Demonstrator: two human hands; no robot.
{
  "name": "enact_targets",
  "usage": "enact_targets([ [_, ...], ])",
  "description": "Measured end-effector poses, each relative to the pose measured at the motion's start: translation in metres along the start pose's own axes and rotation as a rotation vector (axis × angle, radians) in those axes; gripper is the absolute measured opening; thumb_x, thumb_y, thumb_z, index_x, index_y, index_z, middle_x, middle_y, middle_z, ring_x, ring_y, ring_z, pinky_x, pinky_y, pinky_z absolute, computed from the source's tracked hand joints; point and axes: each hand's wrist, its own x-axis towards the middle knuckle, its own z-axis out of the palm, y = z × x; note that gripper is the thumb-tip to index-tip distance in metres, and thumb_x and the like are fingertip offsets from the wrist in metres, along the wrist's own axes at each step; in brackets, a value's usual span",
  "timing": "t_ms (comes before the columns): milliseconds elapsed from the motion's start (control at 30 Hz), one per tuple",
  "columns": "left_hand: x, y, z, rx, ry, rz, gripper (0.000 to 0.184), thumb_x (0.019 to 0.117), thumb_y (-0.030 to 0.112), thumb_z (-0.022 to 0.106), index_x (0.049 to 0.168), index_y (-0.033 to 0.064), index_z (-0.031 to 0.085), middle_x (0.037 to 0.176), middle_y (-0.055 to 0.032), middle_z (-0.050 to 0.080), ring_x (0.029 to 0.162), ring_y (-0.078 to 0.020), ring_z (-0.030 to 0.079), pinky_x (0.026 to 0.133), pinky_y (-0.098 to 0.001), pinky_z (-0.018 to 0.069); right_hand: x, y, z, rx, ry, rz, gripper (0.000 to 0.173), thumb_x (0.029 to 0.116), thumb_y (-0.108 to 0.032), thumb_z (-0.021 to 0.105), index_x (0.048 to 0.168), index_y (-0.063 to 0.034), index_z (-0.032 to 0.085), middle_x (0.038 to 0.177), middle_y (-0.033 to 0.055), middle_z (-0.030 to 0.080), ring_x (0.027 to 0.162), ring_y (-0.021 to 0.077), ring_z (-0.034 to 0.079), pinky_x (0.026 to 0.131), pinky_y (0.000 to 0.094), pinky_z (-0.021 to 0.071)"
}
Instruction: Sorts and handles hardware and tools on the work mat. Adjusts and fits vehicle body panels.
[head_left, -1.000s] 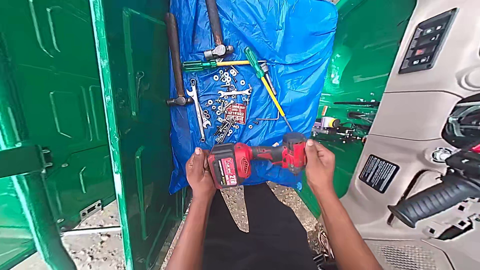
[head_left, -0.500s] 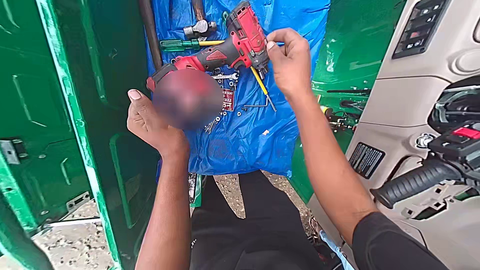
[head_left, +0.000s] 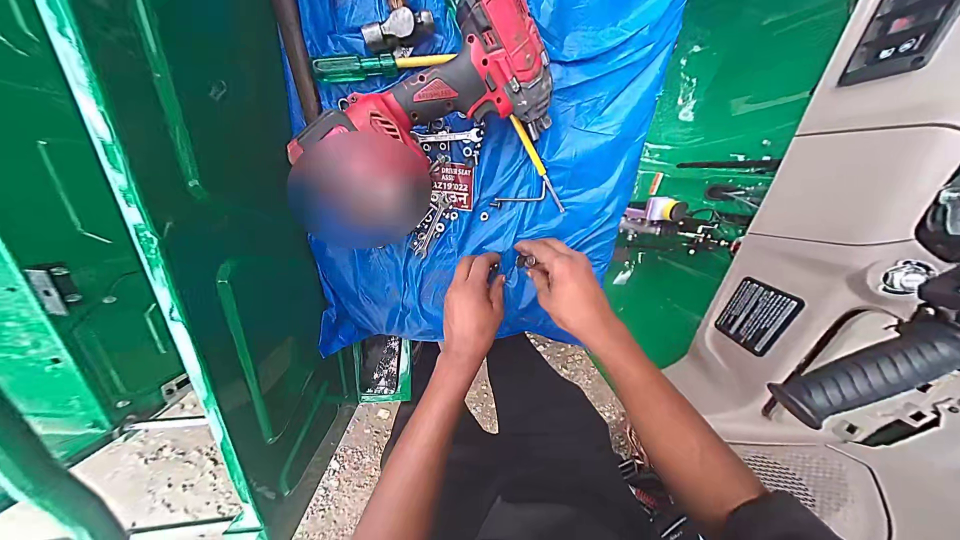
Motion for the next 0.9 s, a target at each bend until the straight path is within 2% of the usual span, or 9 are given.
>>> enact_targets([
  [100, -0.003, -0.008, -0.013, -0.071, -0.05, 0.006, 0.044, 0.0923, 0.011, 0.072, 0.135, 0.0133, 0.063, 0.118, -0.0092, 0.067, 0.079, -0.0166, 0.067, 0.069, -0.0369, 0.0602, -0.003, 0.011, -0.008, 0.1, 0.01, 0.002, 0.035, 0.0989, 0.001, 0.059, 0.131, -0.0103, 0.068, 0.126, 0.005, 0.07, 0.099, 0.0123, 0.072, 0.09, 0.0326, 0.0615],
  [200, -0.003, -0.015, -0.022, -0.108, -0.084, 0.017, 0.049, 0.0905, 0.006, 0.073, 0.137, 0.0153, 0.062, 0.125, -0.007, 0.066, 0.085, -0.0153, 0.07, 0.074, -0.0368, 0.0629, -0.005, 0.018, -0.01, 0.213, 0.023, 0.046, 0.032, 0.0974, 0.001, 0.062, 0.127, -0.0104, 0.069, 0.123, 0.0032, 0.071, 0.097, 0.0098, 0.073, 0.089, 0.0309, 0.0634],
  [333, -0.007, -0.022, -0.024, -0.147, -0.053, -0.003, 0.048, 0.0895, 0.004, 0.073, 0.135, 0.0146, 0.063, 0.129, -0.0061, 0.066, 0.089, -0.0144, 0.072, 0.078, -0.0363, 0.0639, -0.01, 0.02, -0.012, 0.195, 0.094, 0.086, 0.029, 0.0941, 0.0, 0.067, 0.121, -0.011, 0.071, 0.119, 0.0047, 0.071, 0.09, 0.012, 0.073, 0.081, 0.0325, 0.0648],
  [467, -0.013, -0.028, -0.024, -0.151, 0.041, -0.046, 0.047, 0.087, 0.003, 0.074, 0.132, 0.0141, 0.065, 0.128, -0.0078, 0.062, 0.087, -0.0129, 0.071, 0.075, -0.0337, 0.0644, -0.006, 0.015, -0.01, 0.092, 0.117, 0.074, 0.035, 0.0905, -0.001, 0.071, 0.124, -0.0116, 0.07, 0.119, 0.007, 0.068, 0.081, 0.0131, 0.07, 0.072, 0.0325, 0.0636],
  [567, -0.015, -0.032, -0.023, -0.164, 0.071, -0.072, 0.043, 0.0872, 0.005, 0.075, 0.128, 0.0125, 0.066, 0.123, -0.007, 0.065, 0.085, -0.0115, 0.072, 0.076, -0.0324, 0.0655, 0.003, 0.01, -0.003, -0.012, 0.063, 0.084, 0.044, 0.089, -0.003, 0.074, 0.132, -0.0121, 0.067, 0.122, 0.0095, 0.065, 0.084, 0.0168, 0.069, 0.075, 0.0356, 0.0626],
  [700, -0.018, -0.034, -0.023, -0.173, 0.088, -0.028, 0.034, 0.0897, 0.007, 0.073, 0.123, 0.0092, 0.069, 0.118, -0.0069, 0.067, 0.087, -0.0106, 0.072, 0.077, -0.0298, 0.065, 0.013, 0.002, 0.009, -0.09, 0.016, 0.033, 0.035, 0.0912, -0.003, 0.071, 0.125, -0.011, 0.07, 0.117, 0.0091, 0.065, 0.087, 0.0173, 0.068, 0.078, 0.0355, 0.0613],
  [833, -0.022, -0.043, -0.036, -0.126, 0.373, 0.043, 0.022, 0.0871, 0.017, 0.078, 0.104, 0.0053, 0.069, 0.095, -0.006, 0.062, 0.075, -0.0107, 0.064, 0.066, -0.0263, 0.059, 0.02, -0.008, -0.001, -0.14, -0.089, 0.044, 0.034, 0.0871, 0.0, 0.073, 0.119, -0.0114, 0.07, 0.108, 0.0072, 0.068, 0.085, 0.0181, 0.068, 0.076, 0.0378, 0.0609],
  [867, -0.019, -0.046, -0.044, -0.135, 0.466, 0.058, 0.029, 0.0856, 0.018, 0.08, 0.105, 0.0037, 0.066, 0.098, -0.0075, 0.06, 0.076, -0.0116, 0.063, 0.065, -0.0261, 0.0585, 0.023, -0.011, -0.006, -0.156, -0.112, 0.057, 0.035, 0.0862, -0.001, 0.075, 0.119, -0.0119, 0.07, 0.105, 0.0062, 0.068, 0.085, 0.018, 0.068, 0.075, 0.0383, 0.0605],
  [900, -0.016, -0.049, -0.055, -0.161, 0.53, 0.067, 0.039, 0.0845, 0.019, 0.083, 0.113, 0.0021, 0.062, 0.106, -0.0103, 0.057, 0.08, -0.0131, 0.063, 0.068, -0.0273, 0.0594, 0.025, -0.014, -0.009, -0.175, -0.129, 0.072, 0.034, 0.0863, -0.003, 0.077, 0.119, -0.0122, 0.07, 0.103, 0.0057, 0.068, 0.084, 0.0185, 0.068, 0.075, 0.0394, 0.0603],
])
